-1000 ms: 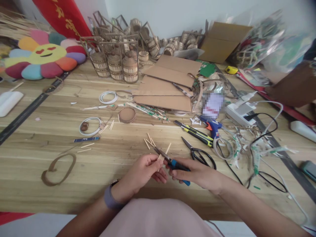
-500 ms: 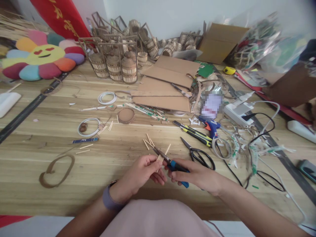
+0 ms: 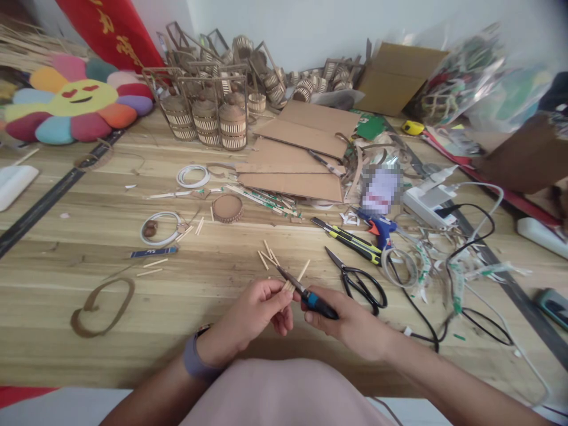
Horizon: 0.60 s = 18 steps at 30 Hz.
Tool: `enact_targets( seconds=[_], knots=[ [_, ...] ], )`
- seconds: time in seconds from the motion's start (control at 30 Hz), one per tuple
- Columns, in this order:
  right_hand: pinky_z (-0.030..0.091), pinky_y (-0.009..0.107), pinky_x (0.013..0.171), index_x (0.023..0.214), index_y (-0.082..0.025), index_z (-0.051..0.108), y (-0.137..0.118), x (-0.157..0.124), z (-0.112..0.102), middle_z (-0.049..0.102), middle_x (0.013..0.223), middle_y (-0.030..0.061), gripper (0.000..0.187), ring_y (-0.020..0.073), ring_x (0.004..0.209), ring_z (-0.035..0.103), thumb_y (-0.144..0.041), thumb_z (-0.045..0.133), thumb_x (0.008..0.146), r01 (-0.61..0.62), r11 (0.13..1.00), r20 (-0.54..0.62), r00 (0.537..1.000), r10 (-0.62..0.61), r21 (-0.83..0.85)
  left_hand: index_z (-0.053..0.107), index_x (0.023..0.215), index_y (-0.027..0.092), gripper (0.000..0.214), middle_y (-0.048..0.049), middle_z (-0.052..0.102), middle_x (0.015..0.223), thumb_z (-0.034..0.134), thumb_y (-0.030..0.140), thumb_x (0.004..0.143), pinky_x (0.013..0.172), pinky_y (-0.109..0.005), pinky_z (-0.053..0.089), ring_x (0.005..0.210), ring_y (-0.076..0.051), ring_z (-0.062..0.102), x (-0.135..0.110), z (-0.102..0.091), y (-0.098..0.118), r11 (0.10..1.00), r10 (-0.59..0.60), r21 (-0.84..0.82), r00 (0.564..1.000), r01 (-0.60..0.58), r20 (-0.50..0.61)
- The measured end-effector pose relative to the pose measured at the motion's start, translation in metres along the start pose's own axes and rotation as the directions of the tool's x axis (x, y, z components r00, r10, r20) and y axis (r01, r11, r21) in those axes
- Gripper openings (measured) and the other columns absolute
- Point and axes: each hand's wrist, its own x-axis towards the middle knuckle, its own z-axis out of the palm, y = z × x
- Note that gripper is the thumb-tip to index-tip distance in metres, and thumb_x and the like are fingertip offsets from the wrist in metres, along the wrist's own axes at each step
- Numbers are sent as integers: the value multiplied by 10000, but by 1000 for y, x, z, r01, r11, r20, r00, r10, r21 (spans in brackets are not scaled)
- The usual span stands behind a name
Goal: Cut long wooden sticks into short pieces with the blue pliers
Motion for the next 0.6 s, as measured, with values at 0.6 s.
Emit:
enact_targets(
  seconds=[0.6],
  knots=[
    [367, 271, 639, 902, -157, 578, 1, -3, -2, 540, 831, 22, 263, 157, 756, 479, -379, 619, 767, -108, 899, 168, 985, 39, 425, 583, 813, 139, 445, 31, 525, 523, 551, 581, 777, 433, -212, 366, 435, -91, 456, -1, -2, -1, 999, -34, 14, 999, 34, 10]
  ],
)
